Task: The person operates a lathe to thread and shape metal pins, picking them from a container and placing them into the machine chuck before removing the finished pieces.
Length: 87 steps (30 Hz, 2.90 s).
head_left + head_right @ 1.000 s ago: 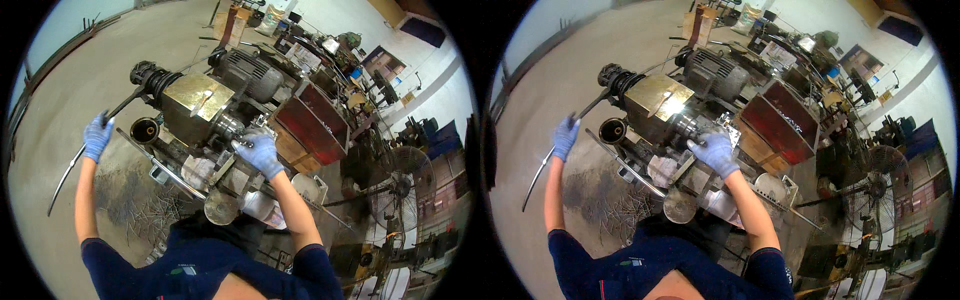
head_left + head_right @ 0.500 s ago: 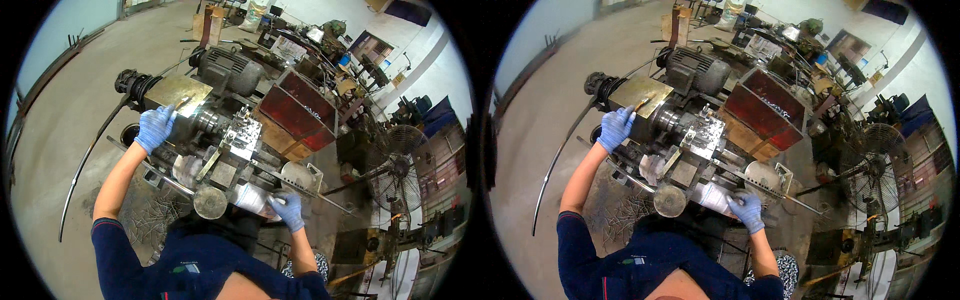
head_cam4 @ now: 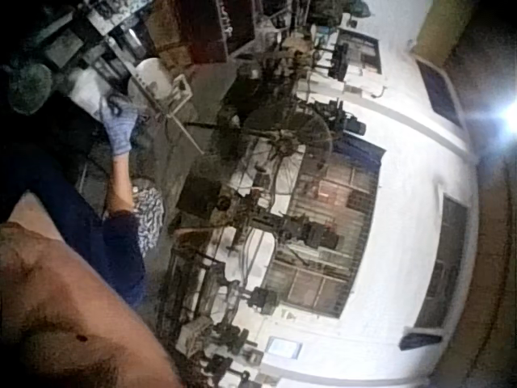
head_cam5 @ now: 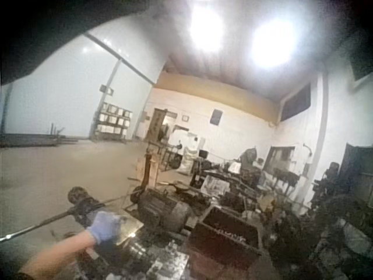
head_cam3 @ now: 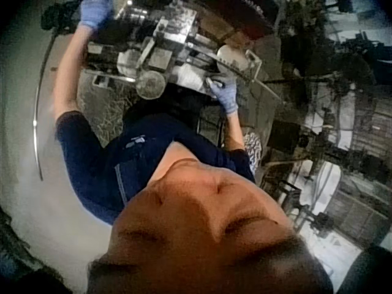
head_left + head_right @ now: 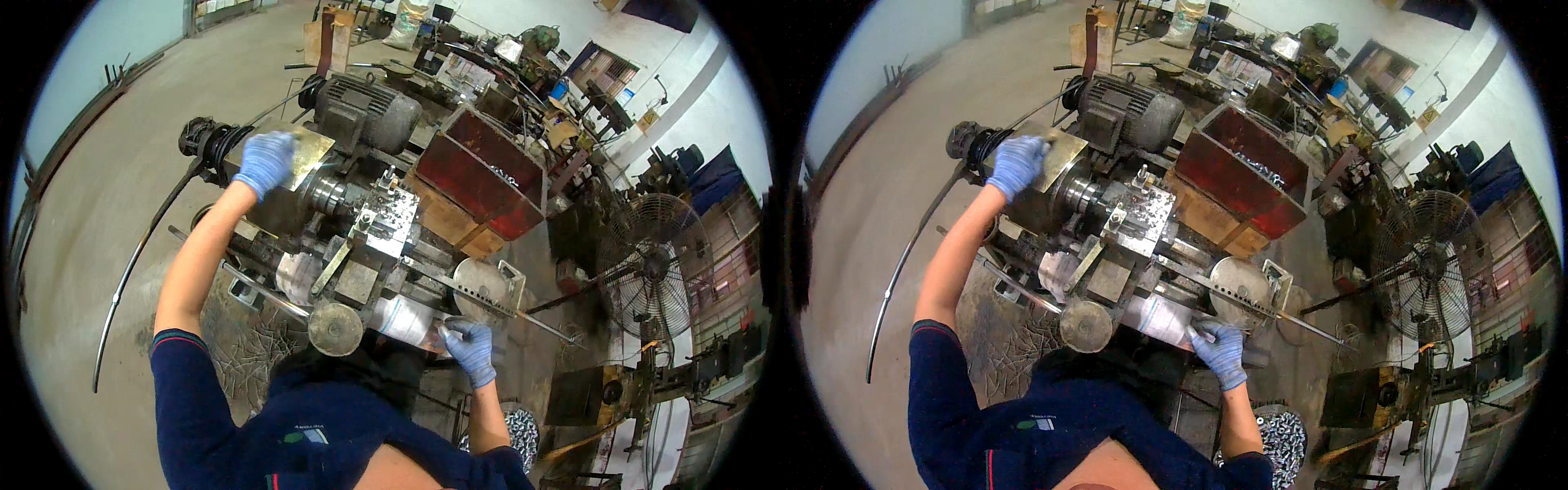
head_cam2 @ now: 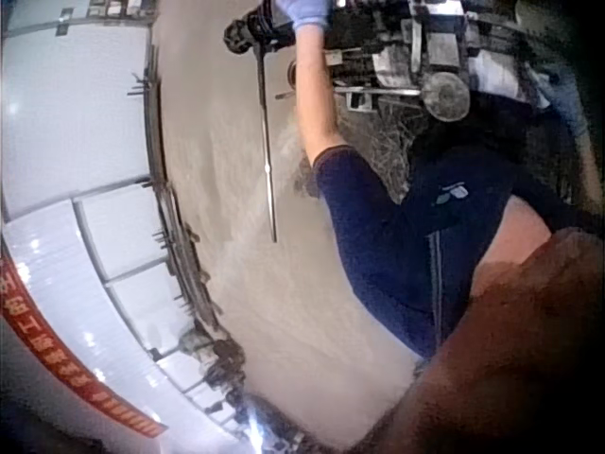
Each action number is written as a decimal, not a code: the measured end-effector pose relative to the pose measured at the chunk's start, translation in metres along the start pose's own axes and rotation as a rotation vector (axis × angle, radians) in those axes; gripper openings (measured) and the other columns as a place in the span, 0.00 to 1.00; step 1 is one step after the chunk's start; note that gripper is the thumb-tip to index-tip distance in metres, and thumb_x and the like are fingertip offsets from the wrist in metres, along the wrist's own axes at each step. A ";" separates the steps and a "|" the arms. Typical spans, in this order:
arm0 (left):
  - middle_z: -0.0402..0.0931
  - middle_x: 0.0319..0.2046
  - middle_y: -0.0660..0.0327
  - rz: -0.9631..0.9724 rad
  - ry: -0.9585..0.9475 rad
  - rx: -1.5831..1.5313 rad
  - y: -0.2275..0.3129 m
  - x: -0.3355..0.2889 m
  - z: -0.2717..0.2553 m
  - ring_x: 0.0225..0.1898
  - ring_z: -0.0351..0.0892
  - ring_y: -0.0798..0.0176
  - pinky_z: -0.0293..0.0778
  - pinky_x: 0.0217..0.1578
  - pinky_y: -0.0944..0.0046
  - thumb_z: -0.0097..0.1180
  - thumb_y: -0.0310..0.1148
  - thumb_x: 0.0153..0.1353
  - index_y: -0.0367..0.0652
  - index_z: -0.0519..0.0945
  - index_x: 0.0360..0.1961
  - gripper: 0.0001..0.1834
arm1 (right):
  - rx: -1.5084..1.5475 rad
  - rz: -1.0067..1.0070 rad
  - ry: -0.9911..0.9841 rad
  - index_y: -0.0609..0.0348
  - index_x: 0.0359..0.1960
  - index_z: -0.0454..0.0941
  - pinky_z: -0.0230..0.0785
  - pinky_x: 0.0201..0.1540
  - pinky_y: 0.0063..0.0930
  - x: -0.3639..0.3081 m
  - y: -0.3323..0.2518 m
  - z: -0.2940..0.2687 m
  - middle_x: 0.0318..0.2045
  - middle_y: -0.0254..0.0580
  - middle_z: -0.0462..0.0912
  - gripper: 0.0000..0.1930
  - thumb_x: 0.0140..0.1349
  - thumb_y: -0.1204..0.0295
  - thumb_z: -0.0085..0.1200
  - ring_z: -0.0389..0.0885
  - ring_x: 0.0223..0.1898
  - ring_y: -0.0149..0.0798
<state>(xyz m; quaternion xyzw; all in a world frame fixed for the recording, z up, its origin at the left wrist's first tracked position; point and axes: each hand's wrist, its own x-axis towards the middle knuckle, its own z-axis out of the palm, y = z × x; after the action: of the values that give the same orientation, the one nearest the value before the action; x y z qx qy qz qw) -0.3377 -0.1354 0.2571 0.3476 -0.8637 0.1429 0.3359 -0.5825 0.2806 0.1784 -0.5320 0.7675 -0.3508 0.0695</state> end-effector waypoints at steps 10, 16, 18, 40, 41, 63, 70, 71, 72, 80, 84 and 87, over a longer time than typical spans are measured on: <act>0.76 0.24 0.52 -0.011 -0.018 -0.340 0.082 -0.035 -0.020 0.27 0.75 0.49 0.70 0.28 0.55 0.49 0.38 0.58 0.45 0.78 0.33 0.10 | 0.096 0.070 0.089 0.62 0.25 0.80 0.69 0.37 0.28 -0.025 -0.003 -0.019 0.25 0.44 0.81 0.07 0.46 0.71 0.61 0.79 0.30 0.38; 0.76 0.24 0.54 -0.043 -0.135 -0.372 0.106 -0.069 0.009 0.26 0.76 0.51 0.70 0.27 0.55 0.50 0.38 0.57 0.47 0.78 0.35 0.10 | 0.119 0.053 0.102 0.61 0.24 0.81 0.69 0.35 0.28 -0.029 -0.002 -0.018 0.24 0.44 0.81 0.06 0.45 0.72 0.61 0.79 0.29 0.40; 0.75 0.24 0.54 -0.024 -0.164 -0.371 0.110 -0.074 0.011 0.26 0.76 0.51 0.70 0.27 0.55 0.49 0.38 0.57 0.47 0.78 0.35 0.10 | 0.127 0.089 0.086 0.61 0.24 0.81 0.69 0.34 0.27 -0.031 0.001 -0.018 0.24 0.43 0.81 0.06 0.45 0.72 0.62 0.79 0.28 0.39; 0.78 0.31 0.52 -0.200 -0.166 -0.191 0.002 -0.062 -0.062 0.31 0.78 0.53 0.72 0.32 0.58 0.50 0.46 0.57 0.47 0.77 0.44 0.18 | -0.759 0.338 0.319 0.56 0.43 0.76 0.68 0.47 0.32 -0.006 0.228 -0.131 0.38 0.47 0.80 0.27 0.40 0.57 0.65 0.77 0.42 0.46; 0.78 0.31 0.52 -0.243 -0.114 -0.222 0.004 -0.064 -0.074 0.31 0.78 0.54 0.72 0.32 0.58 0.50 0.45 0.57 0.46 0.78 0.44 0.18 | -0.820 0.463 0.182 0.55 0.45 0.75 0.66 0.50 0.35 -0.008 0.242 -0.140 0.41 0.48 0.78 0.29 0.39 0.54 0.63 0.74 0.46 0.48; 0.78 0.36 0.51 -0.022 -1.111 0.182 -0.058 -0.275 0.121 0.37 0.78 0.48 0.72 0.36 0.52 0.50 0.46 0.51 0.49 0.79 0.35 0.16 | -0.744 0.977 0.078 0.57 0.34 0.76 0.67 0.43 0.40 -0.135 0.212 -0.097 0.35 0.52 0.79 0.23 0.43 0.51 0.58 0.76 0.39 0.52; 0.78 0.38 0.58 -0.086 -0.815 0.216 -0.115 -0.334 0.131 0.36 0.78 0.50 0.72 0.39 0.53 0.48 0.43 0.52 0.50 0.79 0.36 0.14 | -0.776 1.243 0.040 0.61 0.30 0.79 0.68 0.40 0.46 -0.247 0.259 -0.147 0.32 0.58 0.78 0.25 0.47 0.48 0.52 0.77 0.37 0.57; 0.78 0.39 0.58 -0.107 -0.678 0.182 -0.119 -0.343 0.130 0.37 0.78 0.50 0.72 0.39 0.54 0.48 0.43 0.52 0.51 0.79 0.37 0.15 | -0.807 1.197 0.053 0.60 0.30 0.79 0.68 0.40 0.46 -0.278 0.280 -0.154 0.32 0.59 0.78 0.20 0.46 0.54 0.53 0.76 0.36 0.58; 0.78 0.38 0.57 -0.131 -0.736 0.231 -0.119 -0.349 0.127 0.39 0.77 0.51 0.73 0.39 0.56 0.49 0.43 0.52 0.50 0.79 0.41 0.17 | -0.810 1.264 0.066 0.61 0.30 0.79 0.69 0.40 0.44 -0.313 0.307 -0.165 0.31 0.58 0.79 0.22 0.45 0.53 0.53 0.77 0.36 0.57; 0.71 0.17 0.61 -1.325 0.099 -0.856 -0.140 -0.290 0.035 0.15 0.71 0.66 0.69 0.17 0.66 0.51 0.49 0.58 0.41 0.73 0.22 0.20 | -0.963 1.008 0.064 0.65 0.20 0.78 0.72 0.30 0.44 -0.347 0.316 -0.152 0.21 0.58 0.78 0.24 0.43 0.51 0.55 0.79 0.27 0.57; 0.71 0.15 0.59 -1.474 0.234 -0.766 -0.102 -0.249 0.032 0.13 0.71 0.66 0.68 0.15 0.67 0.53 0.47 0.57 0.38 0.72 0.22 0.20 | -0.761 1.172 0.120 0.65 0.23 0.79 0.71 0.36 0.43 -0.326 0.255 -0.145 0.23 0.59 0.79 0.24 0.36 0.52 0.60 0.79 0.32 0.55; 0.72 0.16 0.57 -1.522 0.311 -0.638 -0.085 -0.230 0.061 0.12 0.71 0.65 0.66 0.14 0.66 0.55 0.43 0.56 0.34 0.72 0.22 0.19 | -0.810 1.321 0.081 0.64 0.26 0.79 0.70 0.39 0.42 -0.362 0.278 -0.157 0.28 0.59 0.79 0.22 0.36 0.55 0.61 0.78 0.34 0.55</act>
<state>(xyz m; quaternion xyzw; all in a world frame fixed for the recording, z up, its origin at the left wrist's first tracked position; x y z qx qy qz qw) -0.1855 -0.1092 0.0571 0.6999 -0.3363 -0.3276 0.5383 -0.7175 0.7190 0.0283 0.0651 0.9959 0.0521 0.0359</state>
